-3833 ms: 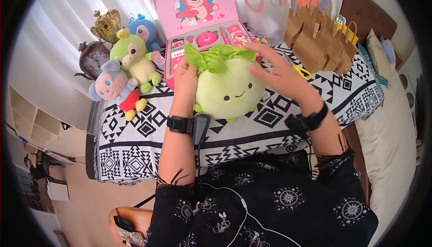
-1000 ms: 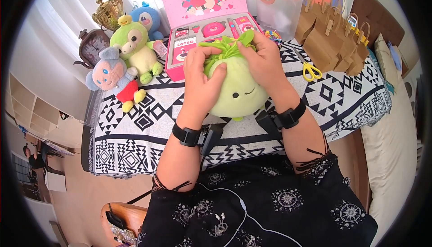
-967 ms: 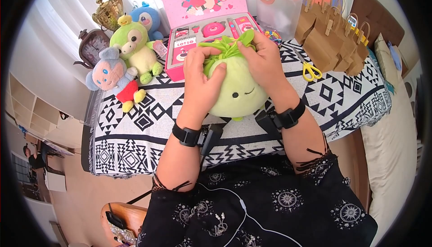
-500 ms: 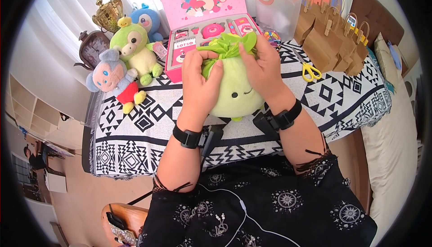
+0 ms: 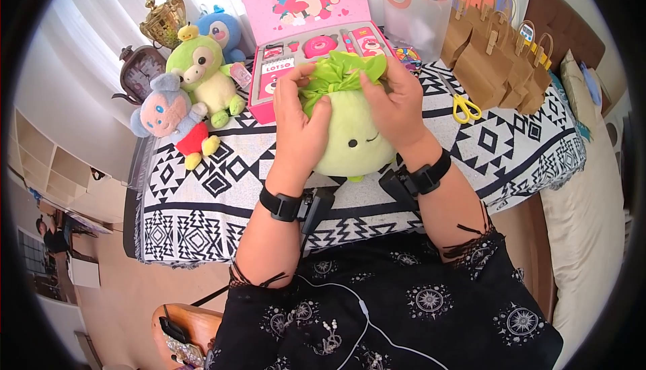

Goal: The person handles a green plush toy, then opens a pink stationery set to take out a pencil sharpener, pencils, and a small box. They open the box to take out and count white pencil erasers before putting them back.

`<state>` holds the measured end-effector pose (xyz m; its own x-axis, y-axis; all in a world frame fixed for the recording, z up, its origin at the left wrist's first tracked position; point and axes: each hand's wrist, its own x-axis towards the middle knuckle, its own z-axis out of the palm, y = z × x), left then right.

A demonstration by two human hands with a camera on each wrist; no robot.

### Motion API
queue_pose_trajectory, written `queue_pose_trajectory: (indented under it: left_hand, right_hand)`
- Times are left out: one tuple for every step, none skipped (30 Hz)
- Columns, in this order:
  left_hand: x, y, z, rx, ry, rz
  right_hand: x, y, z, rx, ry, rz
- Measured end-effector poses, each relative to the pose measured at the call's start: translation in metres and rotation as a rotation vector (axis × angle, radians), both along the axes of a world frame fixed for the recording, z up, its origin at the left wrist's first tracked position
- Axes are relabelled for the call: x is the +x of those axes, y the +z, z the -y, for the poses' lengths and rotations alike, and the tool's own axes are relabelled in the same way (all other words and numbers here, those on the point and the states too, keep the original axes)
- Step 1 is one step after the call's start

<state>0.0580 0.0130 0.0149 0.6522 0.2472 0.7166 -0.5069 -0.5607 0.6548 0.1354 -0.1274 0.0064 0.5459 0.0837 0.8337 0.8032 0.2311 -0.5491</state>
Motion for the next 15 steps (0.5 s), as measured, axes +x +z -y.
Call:
queue_pose_trajectory:
  left_hand:
    - [-0.001, 0.002, 0.002, -0.052, -0.002, 0.020]
    - [0.000, 0.001, 0.001, -0.052, -0.002, 0.020]
    - [0.001, 0.000, -0.002, -0.018, -0.020, 0.003]
    - [0.001, -0.002, -0.005, 0.017, -0.038, -0.015]
    - [0.002, -0.003, -0.008, 0.017, -0.037, -0.015]
    - [0.002, -0.006, -0.010, 0.075, -0.038, -0.065]
    - [0.002, -0.007, -0.012, 0.134, -0.040, -0.116]
    - [0.002, -0.007, -0.012, 0.134, -0.039, -0.117]
    - [0.002, -0.007, -0.012, 0.134, -0.041, -0.108]
    - [0.002, -0.007, -0.011, 0.133, -0.043, -0.099]
    - [0.002, -0.006, -0.010, 0.133, -0.043, -0.099]
    - [0.001, -0.005, -0.008, 0.127, -0.017, -0.055]
    - [0.000, -0.005, -0.007, 0.120, 0.009, -0.012]
    - [0.000, -0.004, -0.005, 0.121, 0.009, -0.011]
    - [-0.001, -0.004, -0.004, 0.112, 0.016, 0.013]
  right_hand:
    - [0.000, 0.000, 0.000, -0.004, -0.015, 0.012]
    - [0.001, 0.000, 0.000, -0.008, -0.031, 0.024]
    - [0.000, 0.000, 0.000, -0.008, -0.030, 0.024]
    - [0.000, 0.000, 0.001, -0.007, -0.026, 0.019]
    - [0.000, 0.000, 0.001, -0.005, -0.023, 0.014]
    - [-0.001, 0.001, 0.001, -0.006, -0.022, 0.014]
    - [-0.002, 0.001, 0.000, 0.014, 0.001, 0.007]
    - [-0.002, 0.002, 0.000, 0.033, 0.025, -0.001]
    - [-0.001, 0.001, 0.000, 0.034, 0.025, 0.000]
    - [0.000, 0.000, 0.000, 0.020, 0.018, 0.008]
    - [0.002, -0.002, 0.001, 0.006, 0.010, 0.016]
    - [0.003, -0.003, 0.002, 0.006, 0.010, 0.016]
    - [0.004, -0.003, 0.003, -0.008, -0.013, 0.038]
    - [0.004, -0.004, 0.003, -0.021, -0.036, 0.058]
    - [0.004, -0.004, 0.003, -0.021, -0.035, 0.058]
